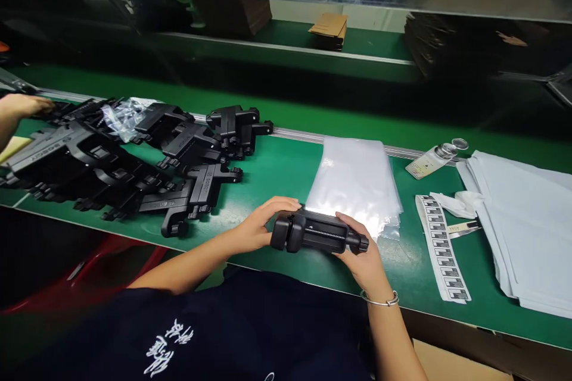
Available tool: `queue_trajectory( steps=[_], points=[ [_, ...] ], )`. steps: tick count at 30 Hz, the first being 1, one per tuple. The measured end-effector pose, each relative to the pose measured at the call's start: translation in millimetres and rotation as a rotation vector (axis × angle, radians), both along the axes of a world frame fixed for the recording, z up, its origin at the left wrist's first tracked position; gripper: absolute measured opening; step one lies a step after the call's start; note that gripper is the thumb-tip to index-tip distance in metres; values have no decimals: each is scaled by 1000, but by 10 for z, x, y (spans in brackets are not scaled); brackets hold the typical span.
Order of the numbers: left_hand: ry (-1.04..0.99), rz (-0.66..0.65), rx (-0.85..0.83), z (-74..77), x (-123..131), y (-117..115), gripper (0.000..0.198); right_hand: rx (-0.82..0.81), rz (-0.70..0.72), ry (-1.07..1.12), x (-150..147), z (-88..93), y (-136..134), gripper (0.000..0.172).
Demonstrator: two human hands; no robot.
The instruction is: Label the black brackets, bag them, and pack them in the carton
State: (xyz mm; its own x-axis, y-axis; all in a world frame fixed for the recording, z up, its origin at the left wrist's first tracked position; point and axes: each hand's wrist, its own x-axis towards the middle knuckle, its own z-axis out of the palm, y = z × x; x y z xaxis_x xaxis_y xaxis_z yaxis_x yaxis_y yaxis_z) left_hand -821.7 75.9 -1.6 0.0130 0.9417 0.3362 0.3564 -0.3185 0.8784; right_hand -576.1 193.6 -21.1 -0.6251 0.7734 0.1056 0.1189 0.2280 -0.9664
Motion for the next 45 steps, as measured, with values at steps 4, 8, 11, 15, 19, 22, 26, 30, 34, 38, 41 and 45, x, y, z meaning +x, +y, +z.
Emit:
queue_trajectory(
  steps=[4, 8, 11, 15, 19, 22, 26, 30, 34, 38, 41, 45],
  points=[
    [102, -57, 136, 2, -149, 10, 37, 200, -37, -33, 15, 40, -1, 45],
    [103, -1, -15, 19, -165, -54, 43, 218, -27, -39, -25, 57, -46, 44],
    [-28, 67, -198, 40, -145, -103, 61, 164, -25, -12, -68, 59, -91, 45],
    [-195, 131, -304, 46, -135, -143, 73, 91, -12, -18, -126, 56, -129, 42],
    [-253, 160, -316, 22, -93, -169, 71, 54, -9, -47, -167, 59, -158, 45],
    [-354, 202, -301, -45, -6, -160, 69, 72, -32, -119, -173, 97, -195, 49],
    [-609, 371, -261, -140, 93, -108, 67, 176, 38, -172, -131, 227, -221, 50],
    [-705, 436, -289, -148, 82, -59, 67, 497, 17, -174, -68, 376, -191, 39],
    [-669, 363, -321, -138, 76, -50, 65, 612, 48, -161, -36, 456, -154, 24],
    [-423, 413, -199, -133, 95, -105, 68, 206, 39, -258, -12, 467, -115, 27],
    [-262, 439, -168, -87, 105, -124, 69, -92, 74, -213, 9, 447, -92, 35],
    [-377, 408, -266, -48, 135, -71, 59, 128, 16, -186, 30, 430, -116, 31]
  ],
)
